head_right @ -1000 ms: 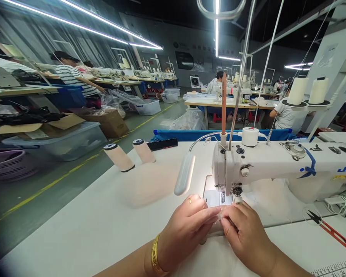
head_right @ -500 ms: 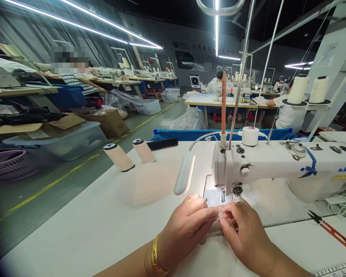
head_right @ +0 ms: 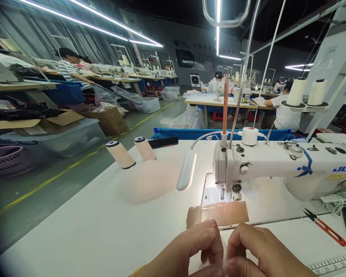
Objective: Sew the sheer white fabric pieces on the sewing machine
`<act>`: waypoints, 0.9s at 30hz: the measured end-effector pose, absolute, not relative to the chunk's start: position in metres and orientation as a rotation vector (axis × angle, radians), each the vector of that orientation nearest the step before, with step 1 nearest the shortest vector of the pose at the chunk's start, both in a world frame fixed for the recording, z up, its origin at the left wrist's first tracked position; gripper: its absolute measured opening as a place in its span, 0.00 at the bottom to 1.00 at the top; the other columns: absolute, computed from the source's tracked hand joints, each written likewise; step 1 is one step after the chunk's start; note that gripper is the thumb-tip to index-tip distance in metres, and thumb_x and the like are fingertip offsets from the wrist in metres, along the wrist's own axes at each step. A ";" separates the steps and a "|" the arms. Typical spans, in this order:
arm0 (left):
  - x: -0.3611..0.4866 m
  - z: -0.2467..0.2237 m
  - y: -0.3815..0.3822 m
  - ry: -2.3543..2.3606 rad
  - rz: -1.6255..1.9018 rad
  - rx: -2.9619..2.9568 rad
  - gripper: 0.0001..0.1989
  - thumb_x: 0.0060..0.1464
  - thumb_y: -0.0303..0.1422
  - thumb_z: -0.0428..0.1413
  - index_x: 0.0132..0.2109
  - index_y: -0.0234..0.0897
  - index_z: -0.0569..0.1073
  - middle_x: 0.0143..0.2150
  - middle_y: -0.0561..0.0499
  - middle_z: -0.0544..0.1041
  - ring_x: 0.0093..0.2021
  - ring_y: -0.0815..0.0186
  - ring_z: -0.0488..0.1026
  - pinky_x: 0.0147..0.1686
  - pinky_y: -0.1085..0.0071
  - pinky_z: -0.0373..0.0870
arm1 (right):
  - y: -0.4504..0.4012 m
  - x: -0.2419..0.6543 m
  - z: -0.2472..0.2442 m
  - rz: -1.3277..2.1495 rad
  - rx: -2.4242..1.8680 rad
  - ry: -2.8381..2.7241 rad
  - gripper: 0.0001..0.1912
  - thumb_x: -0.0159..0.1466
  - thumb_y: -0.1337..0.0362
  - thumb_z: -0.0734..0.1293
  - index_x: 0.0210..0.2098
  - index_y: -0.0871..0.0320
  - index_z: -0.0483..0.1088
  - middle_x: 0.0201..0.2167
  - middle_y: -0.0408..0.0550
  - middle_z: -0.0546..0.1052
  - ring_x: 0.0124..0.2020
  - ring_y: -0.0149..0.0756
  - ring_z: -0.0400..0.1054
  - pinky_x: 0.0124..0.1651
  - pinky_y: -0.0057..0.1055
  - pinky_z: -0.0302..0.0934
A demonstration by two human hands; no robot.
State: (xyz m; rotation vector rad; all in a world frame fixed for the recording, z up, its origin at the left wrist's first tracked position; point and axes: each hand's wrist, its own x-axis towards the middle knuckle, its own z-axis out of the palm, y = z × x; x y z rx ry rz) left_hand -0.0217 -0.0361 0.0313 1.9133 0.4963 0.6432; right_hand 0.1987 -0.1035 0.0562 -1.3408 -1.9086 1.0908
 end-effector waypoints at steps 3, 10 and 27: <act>-0.014 0.033 -0.035 0.605 0.489 1.607 0.18 0.56 0.47 0.62 0.31 0.37 0.70 0.28 0.55 0.69 0.30 0.68 0.63 0.31 0.73 0.60 | -0.092 0.202 0.065 1.462 -1.350 -1.749 0.13 0.71 0.51 0.67 0.37 0.54 0.69 0.34 0.42 0.74 0.37 0.36 0.67 0.40 0.29 0.60; -0.007 0.018 -0.012 0.773 0.588 1.374 0.25 0.48 0.52 0.65 0.28 0.36 0.66 0.29 0.55 0.67 0.33 0.67 0.61 0.34 0.71 0.58 | -0.046 0.202 0.026 1.535 -1.186 -1.605 0.17 0.66 0.51 0.73 0.37 0.56 0.68 0.34 0.41 0.69 0.38 0.35 0.62 0.39 0.29 0.54; -0.011 0.029 -0.027 1.021 0.328 1.818 0.14 0.55 0.31 0.57 0.25 0.37 0.60 0.25 0.57 0.62 0.30 0.68 0.58 0.34 0.68 0.56 | -0.043 0.192 0.046 1.394 -1.678 -1.827 0.03 0.66 0.62 0.66 0.36 0.55 0.68 0.26 0.37 0.70 0.22 0.27 0.56 0.23 0.24 0.47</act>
